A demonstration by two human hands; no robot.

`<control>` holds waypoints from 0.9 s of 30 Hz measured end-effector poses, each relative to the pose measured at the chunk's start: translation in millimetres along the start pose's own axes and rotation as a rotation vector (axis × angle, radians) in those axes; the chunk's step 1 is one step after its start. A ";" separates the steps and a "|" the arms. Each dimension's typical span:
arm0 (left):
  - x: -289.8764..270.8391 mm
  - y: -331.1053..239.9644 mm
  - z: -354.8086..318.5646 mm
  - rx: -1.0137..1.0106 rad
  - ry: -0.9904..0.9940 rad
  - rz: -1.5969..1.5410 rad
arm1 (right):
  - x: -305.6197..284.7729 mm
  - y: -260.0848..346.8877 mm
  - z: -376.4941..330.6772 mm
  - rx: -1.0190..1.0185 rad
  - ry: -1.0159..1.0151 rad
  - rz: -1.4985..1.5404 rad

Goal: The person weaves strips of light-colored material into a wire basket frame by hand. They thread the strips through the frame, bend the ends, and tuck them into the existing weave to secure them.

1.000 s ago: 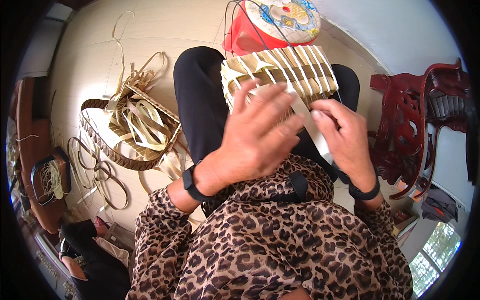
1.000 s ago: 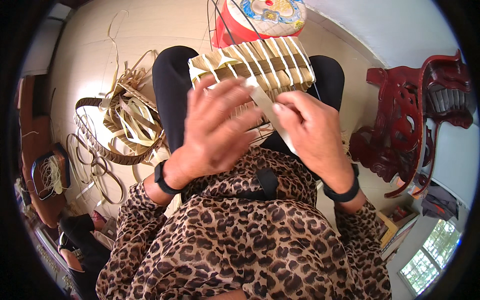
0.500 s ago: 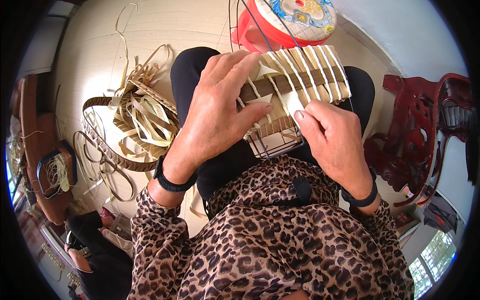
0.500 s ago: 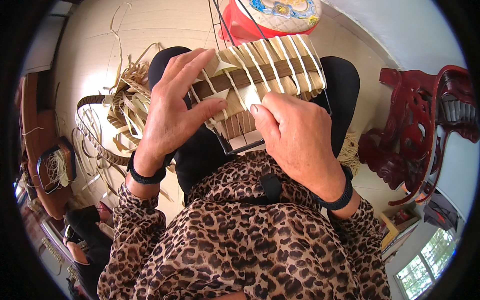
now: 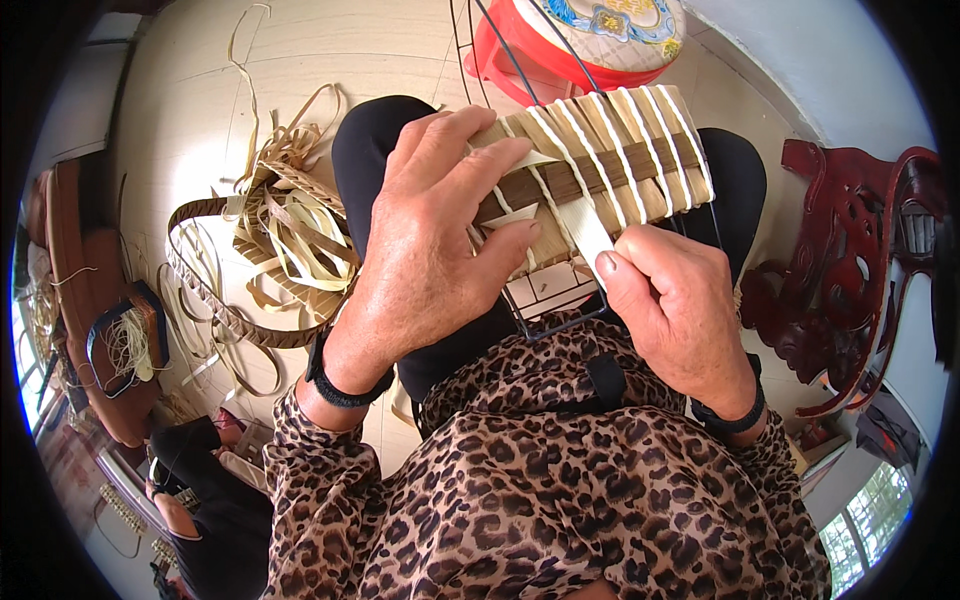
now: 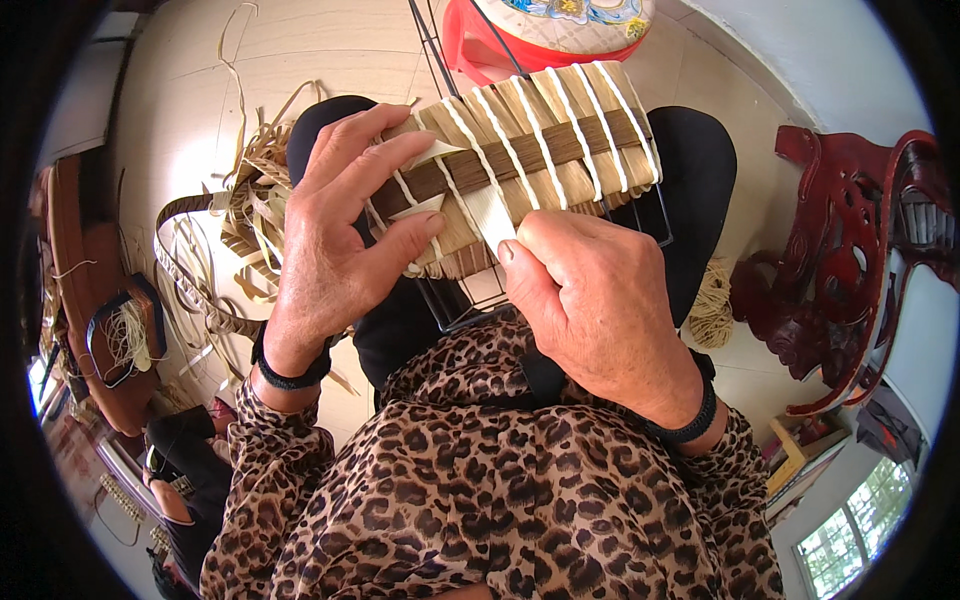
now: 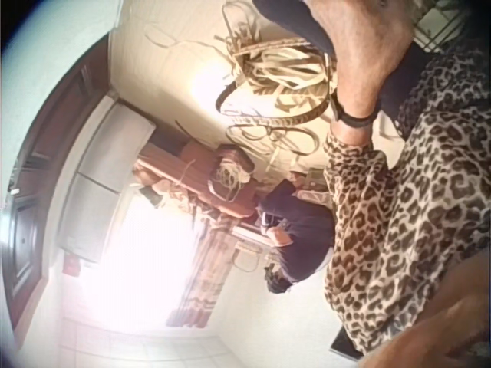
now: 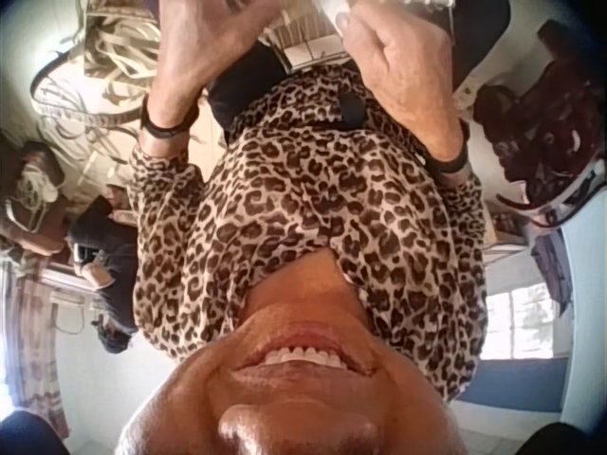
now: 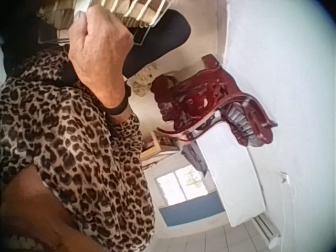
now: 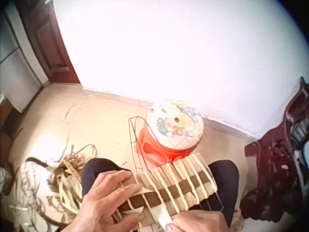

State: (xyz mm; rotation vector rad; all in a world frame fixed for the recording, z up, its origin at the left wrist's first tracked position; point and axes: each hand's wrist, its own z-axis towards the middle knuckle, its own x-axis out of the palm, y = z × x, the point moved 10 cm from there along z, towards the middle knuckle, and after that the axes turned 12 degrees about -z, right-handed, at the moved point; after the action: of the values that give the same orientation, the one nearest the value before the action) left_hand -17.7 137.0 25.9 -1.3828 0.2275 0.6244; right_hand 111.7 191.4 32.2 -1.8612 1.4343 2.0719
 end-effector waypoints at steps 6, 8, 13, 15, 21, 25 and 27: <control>0.8 7.9 1.5 -0.038 -0.009 -0.043 | 1.1 1.4 1.4 -0.031 -0.033 0.029; -1.0 9.4 2.6 -0.051 -0.016 -0.051 | 0.6 0.6 1.2 -0.028 -0.039 0.017; -7.4 30.0 12.6 -0.288 -0.013 -0.293 | -0.6 3.5 0.1 -0.042 -0.083 -0.039; -9.2 30.6 19.7 -0.275 -0.012 -0.271 | -1.7 4.2 -0.3 -0.034 -0.100 -0.086; -0.3 22.7 27.8 -0.124 0.116 -0.166 | -2.5 7.4 -0.2 -0.083 -0.124 -0.134; 2.5 22.2 27.7 -0.094 0.101 -0.162 | -2.4 6.6 0.8 -0.071 -0.107 -0.133; 3.9 24.1 27.3 -0.130 0.118 -0.143 | -4.0 8.4 0.2 -0.079 -0.126 -0.117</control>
State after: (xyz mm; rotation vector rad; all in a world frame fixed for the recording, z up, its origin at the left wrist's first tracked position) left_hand -33.0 165.7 8.9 -1.5484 0.1833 0.4452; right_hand 108.0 188.7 40.4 -1.7575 1.2037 2.1752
